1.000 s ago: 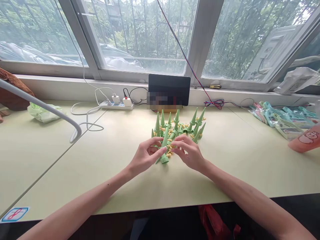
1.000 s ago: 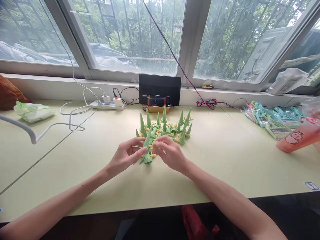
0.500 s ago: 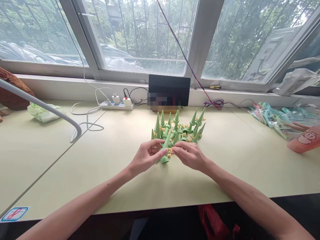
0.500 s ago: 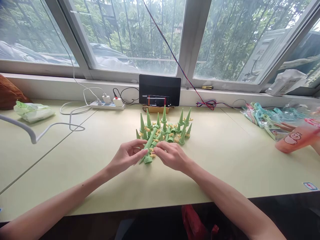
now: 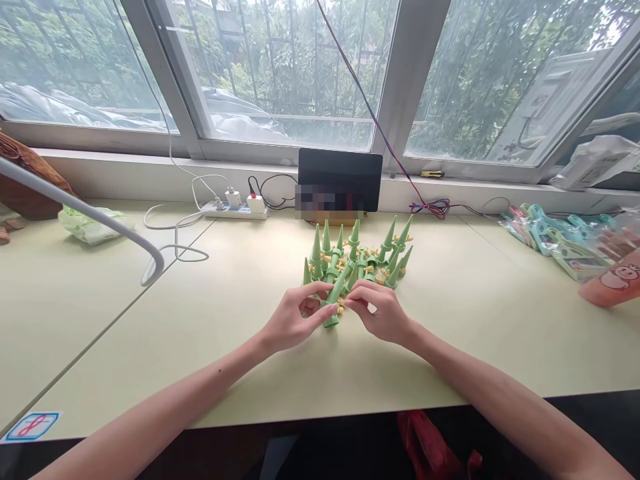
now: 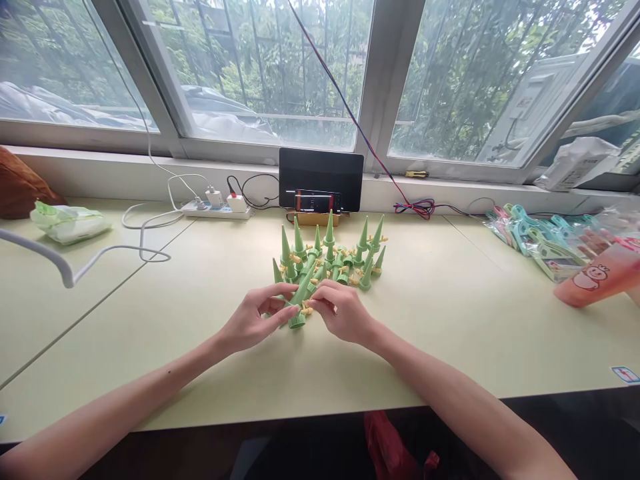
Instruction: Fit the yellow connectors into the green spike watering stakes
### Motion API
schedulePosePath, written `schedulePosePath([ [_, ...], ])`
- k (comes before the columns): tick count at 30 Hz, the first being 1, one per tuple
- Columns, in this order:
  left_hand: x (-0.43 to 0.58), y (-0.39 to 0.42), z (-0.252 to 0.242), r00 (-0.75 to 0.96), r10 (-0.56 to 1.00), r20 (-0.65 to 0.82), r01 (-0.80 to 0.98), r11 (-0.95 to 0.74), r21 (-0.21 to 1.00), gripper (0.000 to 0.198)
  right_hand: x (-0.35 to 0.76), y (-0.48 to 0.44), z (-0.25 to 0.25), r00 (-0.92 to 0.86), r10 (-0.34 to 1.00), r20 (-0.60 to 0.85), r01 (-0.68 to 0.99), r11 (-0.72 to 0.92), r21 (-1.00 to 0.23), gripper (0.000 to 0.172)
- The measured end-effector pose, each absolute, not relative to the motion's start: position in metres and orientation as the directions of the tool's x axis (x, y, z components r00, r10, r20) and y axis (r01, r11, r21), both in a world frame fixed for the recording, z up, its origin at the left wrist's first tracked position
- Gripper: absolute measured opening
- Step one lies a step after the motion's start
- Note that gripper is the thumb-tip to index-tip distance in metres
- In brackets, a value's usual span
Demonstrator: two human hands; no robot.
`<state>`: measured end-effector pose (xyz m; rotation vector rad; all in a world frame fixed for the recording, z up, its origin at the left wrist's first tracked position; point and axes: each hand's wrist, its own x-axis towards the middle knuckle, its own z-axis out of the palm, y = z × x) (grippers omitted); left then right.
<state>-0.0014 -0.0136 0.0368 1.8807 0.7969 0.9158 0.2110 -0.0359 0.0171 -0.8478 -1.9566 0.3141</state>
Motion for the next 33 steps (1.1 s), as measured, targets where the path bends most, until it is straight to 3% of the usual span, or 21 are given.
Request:
schedulePosePath([
  [6,-0.003,-0.011,0.031,0.542,0.788,0.291,0.167,-0.441,0.882,0.04,0.211,-0.037,0.027,-0.261,0.897,0.357,0.241,0.418,-0.876,0.032],
  [9,-0.003,-0.011,0.033,0.542,0.784,0.303,0.151,-0.446,0.882,0.04,0.213,-0.038,0.03,-0.307,0.933,0.186,0.105,0.228,-0.968,0.032],
  [16,-0.002,-0.011,0.036,0.573,0.744,0.345,0.088,-0.475,0.876,0.038,0.215,-0.035,0.029,-0.377,0.924,0.065,-0.063,0.045,-0.997,0.038],
  [23,-0.002,-0.008,0.034,0.596,0.716,0.363,0.085,-0.506,0.858,0.037,0.218,-0.029,0.023,-0.542,0.827,-0.146,-0.241,-0.32,-0.916,0.038],
  [27,-0.001,-0.01,0.035,0.575,0.74,0.349,0.087,-0.479,0.873,0.038,0.217,-0.028,0.021,-0.541,0.828,-0.15,-0.276,-0.343,-0.898,0.036],
  [33,-0.003,-0.01,0.036,0.604,0.767,0.217,0.039,-0.3,0.953,0.042,0.213,-0.031,0.023,-0.502,0.858,-0.108,-0.249,-0.264,-0.932,0.038],
])
